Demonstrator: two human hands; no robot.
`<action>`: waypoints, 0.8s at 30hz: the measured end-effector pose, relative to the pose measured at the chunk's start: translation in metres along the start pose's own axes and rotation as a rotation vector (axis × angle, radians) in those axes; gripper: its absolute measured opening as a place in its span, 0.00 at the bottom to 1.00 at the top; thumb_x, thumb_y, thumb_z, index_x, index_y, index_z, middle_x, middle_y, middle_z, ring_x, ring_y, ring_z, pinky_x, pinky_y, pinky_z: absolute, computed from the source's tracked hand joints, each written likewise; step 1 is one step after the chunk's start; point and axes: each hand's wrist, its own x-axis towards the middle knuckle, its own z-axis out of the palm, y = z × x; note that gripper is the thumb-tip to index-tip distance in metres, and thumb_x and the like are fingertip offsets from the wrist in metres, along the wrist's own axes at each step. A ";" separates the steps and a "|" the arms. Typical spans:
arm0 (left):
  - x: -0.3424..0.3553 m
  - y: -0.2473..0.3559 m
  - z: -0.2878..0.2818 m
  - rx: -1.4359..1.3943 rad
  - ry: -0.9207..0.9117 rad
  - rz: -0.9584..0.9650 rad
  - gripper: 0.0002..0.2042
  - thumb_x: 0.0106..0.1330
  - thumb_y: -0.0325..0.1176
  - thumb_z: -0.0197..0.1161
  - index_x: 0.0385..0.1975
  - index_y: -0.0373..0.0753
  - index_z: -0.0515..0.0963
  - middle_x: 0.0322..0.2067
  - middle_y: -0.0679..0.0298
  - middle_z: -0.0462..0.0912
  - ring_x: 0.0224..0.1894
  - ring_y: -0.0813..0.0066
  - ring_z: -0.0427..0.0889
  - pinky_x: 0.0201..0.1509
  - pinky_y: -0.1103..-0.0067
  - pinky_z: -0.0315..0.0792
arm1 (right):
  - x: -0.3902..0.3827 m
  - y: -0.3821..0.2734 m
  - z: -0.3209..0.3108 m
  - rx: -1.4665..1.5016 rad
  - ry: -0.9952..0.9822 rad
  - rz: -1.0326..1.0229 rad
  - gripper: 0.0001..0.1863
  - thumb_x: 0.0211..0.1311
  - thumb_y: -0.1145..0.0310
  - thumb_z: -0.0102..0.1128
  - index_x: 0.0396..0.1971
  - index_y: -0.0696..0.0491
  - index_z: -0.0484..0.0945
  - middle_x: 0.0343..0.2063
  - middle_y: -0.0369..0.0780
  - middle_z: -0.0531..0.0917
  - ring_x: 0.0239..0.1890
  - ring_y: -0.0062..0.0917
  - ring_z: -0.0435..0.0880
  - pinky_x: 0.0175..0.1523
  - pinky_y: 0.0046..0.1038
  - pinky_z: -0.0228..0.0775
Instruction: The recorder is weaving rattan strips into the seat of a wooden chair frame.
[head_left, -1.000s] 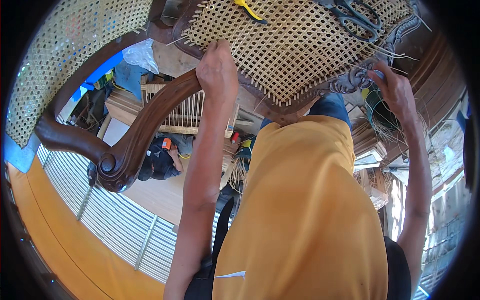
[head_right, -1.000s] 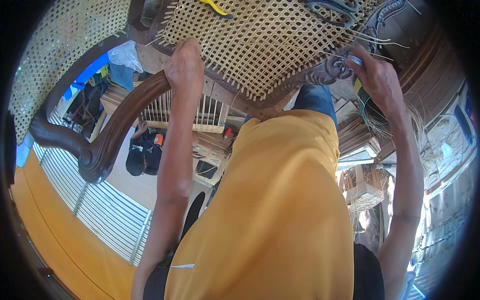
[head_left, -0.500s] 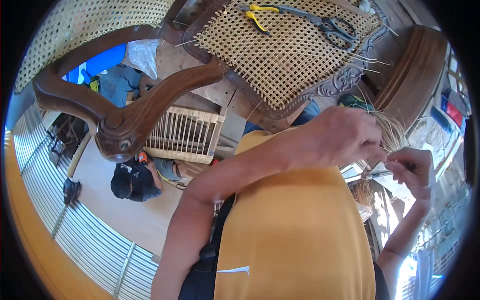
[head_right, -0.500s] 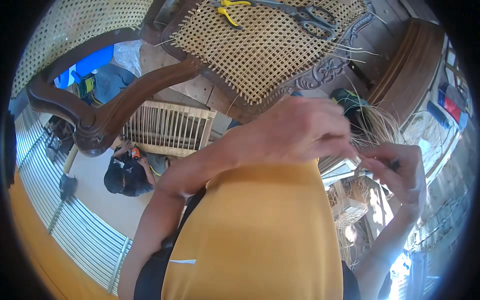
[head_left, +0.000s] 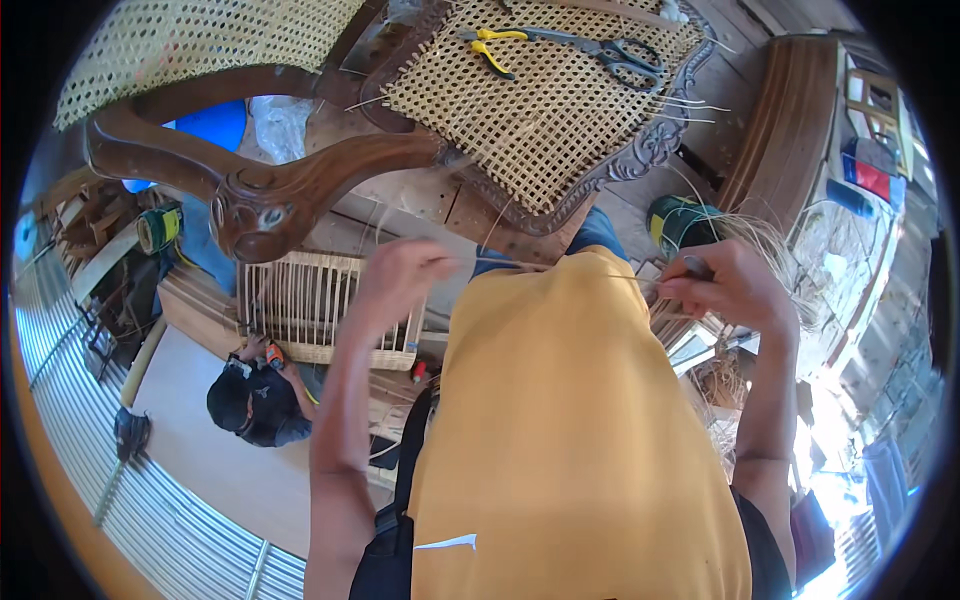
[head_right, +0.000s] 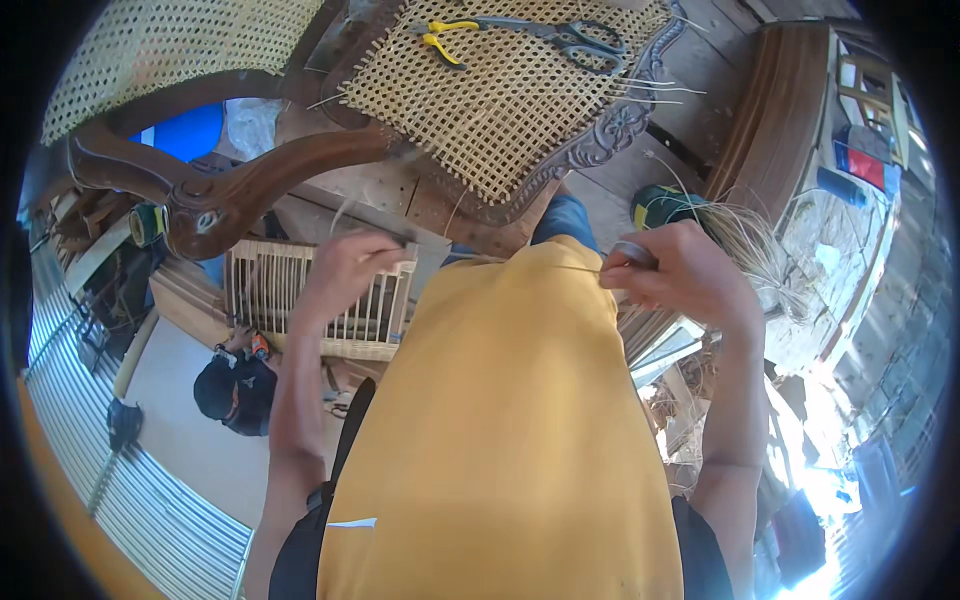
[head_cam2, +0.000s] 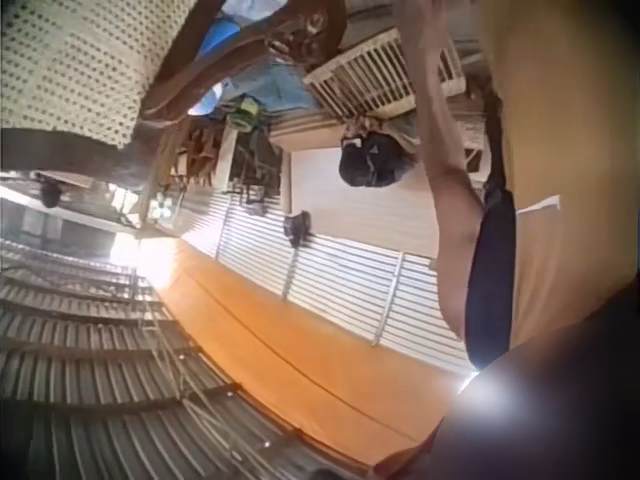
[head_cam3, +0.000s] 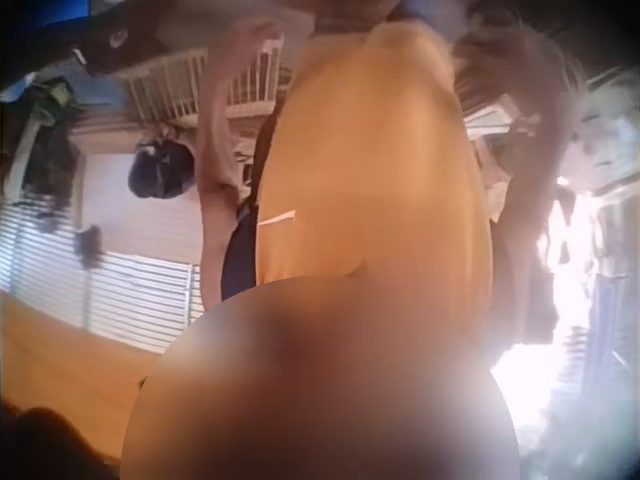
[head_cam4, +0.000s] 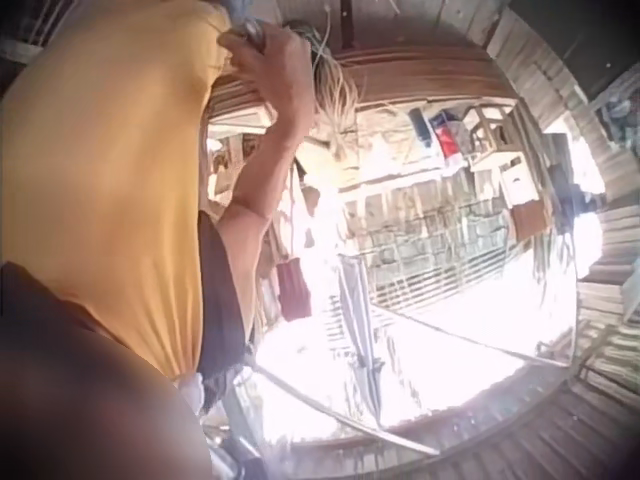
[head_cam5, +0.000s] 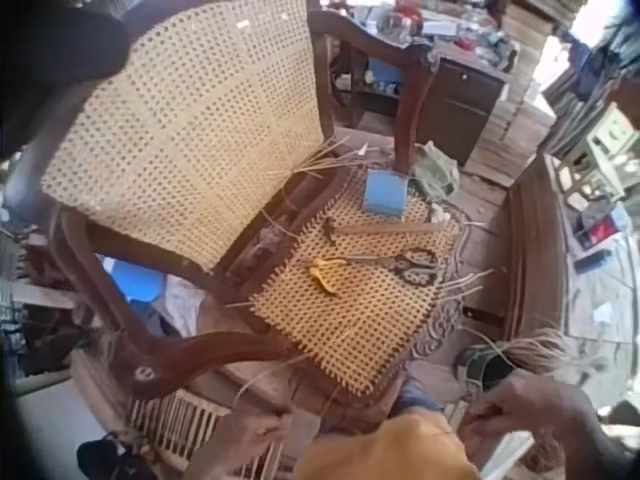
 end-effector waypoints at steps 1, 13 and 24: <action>0.000 -0.013 0.000 0.205 -0.036 -0.088 0.11 0.59 0.33 0.64 0.38 0.36 0.82 0.34 0.58 0.84 0.40 0.64 0.83 0.47 0.68 0.72 | 0.000 0.000 0.001 -0.063 0.000 0.027 0.09 0.57 0.66 0.65 0.29 0.57 0.82 0.17 0.38 0.81 0.18 0.19 0.80 0.26 0.22 0.69; -0.031 -0.046 0.043 -0.509 0.063 0.040 0.06 0.65 0.29 0.60 0.33 0.31 0.78 0.25 0.69 0.77 0.30 0.86 0.74 0.34 0.84 0.68 | 0.004 0.002 0.030 -0.085 0.052 0.026 0.10 0.58 0.67 0.63 0.33 0.58 0.82 0.18 0.36 0.82 0.19 0.16 0.79 0.25 0.23 0.69; -0.024 -0.029 0.079 -0.226 0.272 0.339 0.10 0.62 0.33 0.62 0.37 0.32 0.79 0.45 0.55 0.81 0.52 0.64 0.77 0.55 0.74 0.69 | 0.022 -0.021 0.088 -0.290 0.075 -0.094 0.12 0.59 0.65 0.62 0.29 0.61 0.78 0.17 0.41 0.81 0.18 0.24 0.81 0.27 0.28 0.72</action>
